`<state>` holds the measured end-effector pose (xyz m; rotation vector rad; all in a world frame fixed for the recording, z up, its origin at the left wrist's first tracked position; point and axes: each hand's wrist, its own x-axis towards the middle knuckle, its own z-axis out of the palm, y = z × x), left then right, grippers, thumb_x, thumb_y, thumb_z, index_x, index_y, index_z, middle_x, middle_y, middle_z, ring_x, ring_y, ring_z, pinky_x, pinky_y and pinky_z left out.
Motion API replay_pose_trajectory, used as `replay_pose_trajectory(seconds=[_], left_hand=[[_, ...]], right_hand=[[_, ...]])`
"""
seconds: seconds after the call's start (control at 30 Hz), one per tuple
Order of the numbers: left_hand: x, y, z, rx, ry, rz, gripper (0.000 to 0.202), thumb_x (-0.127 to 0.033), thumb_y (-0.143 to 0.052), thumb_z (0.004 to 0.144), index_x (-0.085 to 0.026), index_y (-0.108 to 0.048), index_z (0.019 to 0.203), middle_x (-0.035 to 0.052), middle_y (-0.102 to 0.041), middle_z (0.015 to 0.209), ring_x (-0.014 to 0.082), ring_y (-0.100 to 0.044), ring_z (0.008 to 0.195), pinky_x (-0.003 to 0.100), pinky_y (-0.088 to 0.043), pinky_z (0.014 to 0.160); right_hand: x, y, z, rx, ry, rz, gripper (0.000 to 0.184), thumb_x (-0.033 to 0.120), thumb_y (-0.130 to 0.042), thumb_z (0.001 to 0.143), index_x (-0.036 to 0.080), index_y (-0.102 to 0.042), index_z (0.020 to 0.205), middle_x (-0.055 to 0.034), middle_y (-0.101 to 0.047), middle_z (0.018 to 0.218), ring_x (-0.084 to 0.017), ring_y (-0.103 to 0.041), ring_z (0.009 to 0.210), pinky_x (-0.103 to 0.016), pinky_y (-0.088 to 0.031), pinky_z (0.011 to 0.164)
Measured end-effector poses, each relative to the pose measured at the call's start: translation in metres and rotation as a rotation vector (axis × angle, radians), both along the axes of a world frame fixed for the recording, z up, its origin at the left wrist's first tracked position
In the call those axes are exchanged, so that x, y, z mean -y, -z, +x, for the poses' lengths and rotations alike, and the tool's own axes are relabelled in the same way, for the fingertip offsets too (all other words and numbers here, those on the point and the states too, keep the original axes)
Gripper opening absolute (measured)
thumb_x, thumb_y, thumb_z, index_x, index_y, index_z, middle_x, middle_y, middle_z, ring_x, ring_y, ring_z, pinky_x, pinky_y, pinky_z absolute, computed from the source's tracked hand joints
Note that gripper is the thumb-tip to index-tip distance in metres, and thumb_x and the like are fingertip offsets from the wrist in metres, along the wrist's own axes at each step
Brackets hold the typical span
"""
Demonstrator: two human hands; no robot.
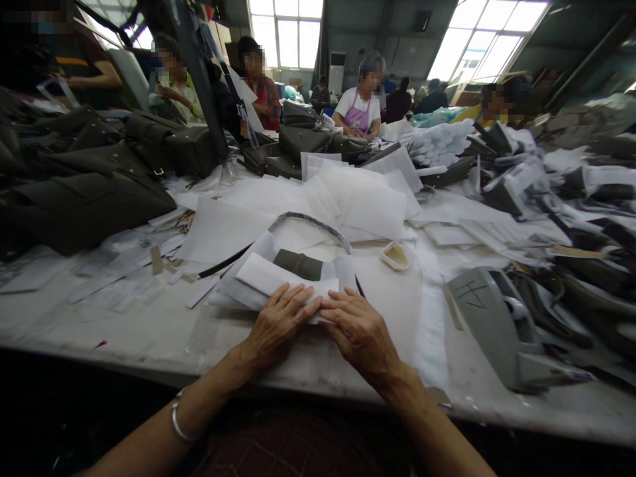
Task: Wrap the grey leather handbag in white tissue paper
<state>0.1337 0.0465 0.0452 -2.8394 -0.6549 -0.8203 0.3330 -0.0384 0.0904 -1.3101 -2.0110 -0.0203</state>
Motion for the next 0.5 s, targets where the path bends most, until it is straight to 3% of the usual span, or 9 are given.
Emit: replay_pose_trajectory(seconds=[0.1, 0.27, 0.4, 0.5], left_hand=[[0.001, -0.009, -0.004, -0.001, 0.070, -0.162, 0.044, -0.028, -0.049, 0.097, -0.019, -0.047, 0.140, 0.0114, -0.050, 0.147, 0.0259, -0.043, 0.139, 0.052, -0.025, 0.120], [0.001, -0.020, -0.004, 0.057, 0.119, -0.276, 0.048, -0.043, -0.053, 0.097, -0.018, -0.048, 0.137, 0.0117, -0.058, 0.139, 0.0266, -0.049, 0.135, 0.054, -0.025, 0.119], [0.001, -0.021, -0.003, 0.160, 0.110, -0.322, 0.049, -0.044, -0.050, 0.099, -0.015, -0.046, 0.137, 0.0141, -0.059, 0.137, 0.0243, -0.050, 0.135, 0.051, -0.027, 0.120], [0.002, -0.020, -0.005, 0.151, 0.141, -0.329, 0.045, -0.032, -0.044, 0.101, -0.017, -0.040, 0.144, 0.0130, -0.051, 0.146, 0.0219, -0.044, 0.139, 0.050, -0.023, 0.121]], right_hand=[[0.001, -0.004, -0.010, -0.046, 0.069, 0.029, 0.015, 0.017, -0.060, 0.093, 0.022, -0.072, 0.101, -0.0039, -0.076, 0.106, -0.022, -0.068, 0.110, -0.045, -0.050, 0.105], [-0.002, -0.015, -0.021, -0.112, 0.181, -0.009, 0.017, 0.019, -0.057, 0.096, 0.021, -0.071, 0.106, -0.0027, -0.076, 0.105, -0.017, -0.071, 0.099, -0.035, -0.053, 0.101], [0.003, -0.004, -0.029, 0.055, 0.148, 0.077, 0.018, 0.012, -0.059, 0.093, 0.018, -0.069, 0.108, -0.0048, -0.075, 0.107, -0.020, -0.069, 0.105, -0.040, -0.051, 0.103], [0.010, 0.010, -0.032, 0.121, 0.117, 0.134, 0.021, 0.007, -0.060, 0.091, 0.016, -0.069, 0.109, -0.0076, -0.074, 0.111, -0.022, -0.066, 0.113, -0.043, -0.048, 0.106]])
